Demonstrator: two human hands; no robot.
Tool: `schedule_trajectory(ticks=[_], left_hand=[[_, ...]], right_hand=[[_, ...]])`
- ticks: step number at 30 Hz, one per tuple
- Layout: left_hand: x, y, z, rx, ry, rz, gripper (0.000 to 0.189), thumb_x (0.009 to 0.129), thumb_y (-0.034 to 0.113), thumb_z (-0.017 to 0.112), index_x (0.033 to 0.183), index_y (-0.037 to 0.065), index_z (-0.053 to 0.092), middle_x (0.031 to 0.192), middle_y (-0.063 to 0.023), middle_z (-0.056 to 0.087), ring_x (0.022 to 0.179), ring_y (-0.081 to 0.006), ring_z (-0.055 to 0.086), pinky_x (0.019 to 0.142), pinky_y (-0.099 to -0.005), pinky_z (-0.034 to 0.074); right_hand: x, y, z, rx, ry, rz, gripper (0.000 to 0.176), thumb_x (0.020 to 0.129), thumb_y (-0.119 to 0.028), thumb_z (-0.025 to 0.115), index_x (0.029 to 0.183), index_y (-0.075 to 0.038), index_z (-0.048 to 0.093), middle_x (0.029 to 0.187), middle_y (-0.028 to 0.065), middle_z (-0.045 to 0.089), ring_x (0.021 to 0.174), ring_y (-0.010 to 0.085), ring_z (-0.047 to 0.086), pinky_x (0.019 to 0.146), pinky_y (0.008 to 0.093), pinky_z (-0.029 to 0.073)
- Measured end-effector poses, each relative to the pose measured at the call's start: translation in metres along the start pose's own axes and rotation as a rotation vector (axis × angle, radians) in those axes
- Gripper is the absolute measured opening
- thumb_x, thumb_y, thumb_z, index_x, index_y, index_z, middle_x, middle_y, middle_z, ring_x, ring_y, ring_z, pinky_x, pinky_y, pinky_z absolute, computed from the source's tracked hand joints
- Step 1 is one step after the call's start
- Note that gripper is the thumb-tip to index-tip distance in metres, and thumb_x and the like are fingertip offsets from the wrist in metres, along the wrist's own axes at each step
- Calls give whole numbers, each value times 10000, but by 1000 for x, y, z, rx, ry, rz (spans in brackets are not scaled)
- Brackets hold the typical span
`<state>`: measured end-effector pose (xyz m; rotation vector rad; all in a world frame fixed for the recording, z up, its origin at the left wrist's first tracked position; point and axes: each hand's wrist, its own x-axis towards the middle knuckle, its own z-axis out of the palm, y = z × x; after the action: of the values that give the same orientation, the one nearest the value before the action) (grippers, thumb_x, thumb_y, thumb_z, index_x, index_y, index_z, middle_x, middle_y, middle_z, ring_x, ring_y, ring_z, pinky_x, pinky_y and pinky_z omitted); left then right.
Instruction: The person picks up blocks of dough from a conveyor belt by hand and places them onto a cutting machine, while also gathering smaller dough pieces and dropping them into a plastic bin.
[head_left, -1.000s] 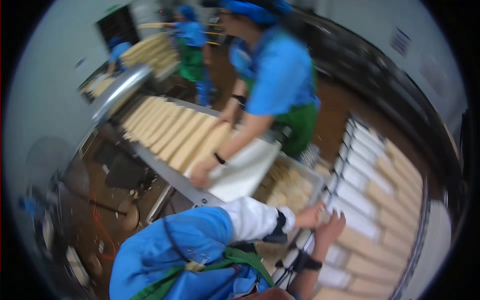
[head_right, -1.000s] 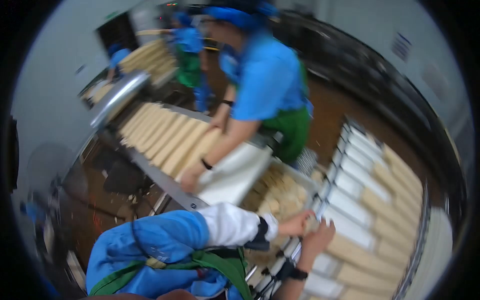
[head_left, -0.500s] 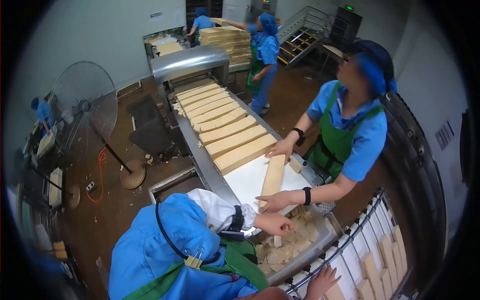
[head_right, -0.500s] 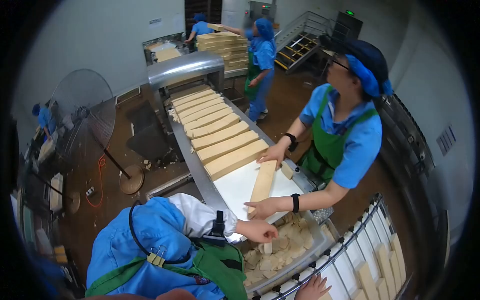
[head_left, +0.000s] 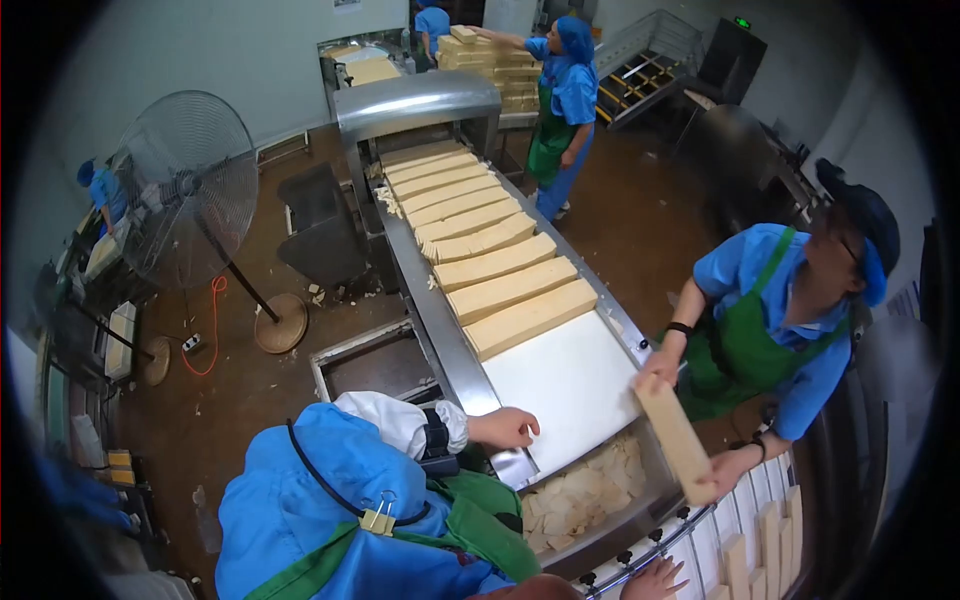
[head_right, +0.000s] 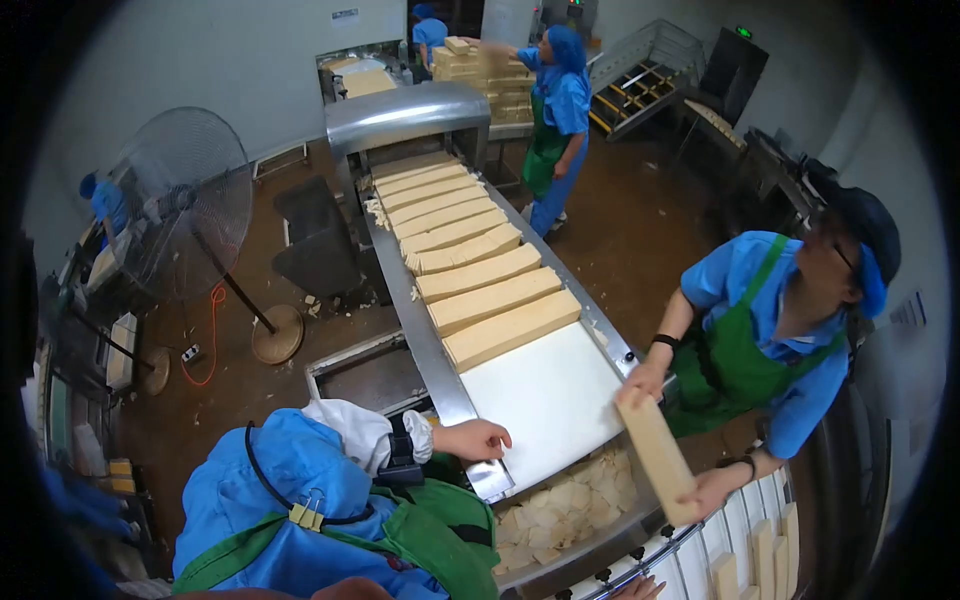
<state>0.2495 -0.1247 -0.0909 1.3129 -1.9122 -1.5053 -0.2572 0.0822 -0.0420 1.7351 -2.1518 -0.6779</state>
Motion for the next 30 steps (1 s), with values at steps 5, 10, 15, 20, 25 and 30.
schedule_trajectory(ticks=[5, 10, 15, 20, 25, 30], left_hand=[[-6, -45, -51, -38, 247, -73, 327, 862, 190, 711, 1165, 68, 712, 827, -111, 744, 741, -252, 722, 691, -395, 569], [-12, -78, -112, 21, 580, -325, 600, 817, 226, 756, 1374, 132, 556, 830, -109, 681, 809, -315, 703, 724, -428, 557], [3, -108, -153, -94, 568, -456, 896, 792, 235, 789, 1573, 152, 357, 826, -119, 682, 785, -301, 703, 722, -413, 566], [22, -122, -177, -380, 372, -478, 1015, 793, 198, 801, 1648, 128, 257, 856, -113, 708, 780, -230, 697, 729, -343, 563], [23, -129, -191, -402, 185, -470, 994, 854, 120, 805, 1666, 166, 234, 883, -42, 645, 787, -137, 611, 709, -284, 516], [20, -130, -205, -593, 10, -458, 979, 881, 100, 767, 1672, 156, 195, 962, -87, 700, 856, -162, 662, 759, -308, 542]], right_hand=[[7, -20, -29, 248, 88, 115, 392, 891, -142, 600, 1255, -32, 696, 1473, 170, 580, 1520, 383, 365, 1267, 656, 126], [63, -83, -95, 294, 47, 192, 381, 862, -107, 660, 1226, -8, 710, 1367, 236, 624, 1437, 405, 459, 1240, 610, 254], [182, -247, -144, 810, 257, -293, 378, 868, -125, 729, 1210, 27, 679, 1361, 255, 600, 1313, 443, 529, 1134, 546, 405], [329, -414, -199, 1026, 251, -485, 640, 898, -170, 721, 1463, 37, 502, 1519, 280, 494, 1436, 454, 430, 1211, 518, 353], [429, -506, -230, 866, 249, -343, 732, 967, -340, 653, 1515, 87, 424, 1597, 277, 414, 1524, 426, 324, 1266, 508, 246], [435, -533, -215, 722, 153, -242, 780, 1012, -461, 563, 1552, 76, 390, 1623, 267, 388, 1550, 390, 297, 1277, 538, 192]])
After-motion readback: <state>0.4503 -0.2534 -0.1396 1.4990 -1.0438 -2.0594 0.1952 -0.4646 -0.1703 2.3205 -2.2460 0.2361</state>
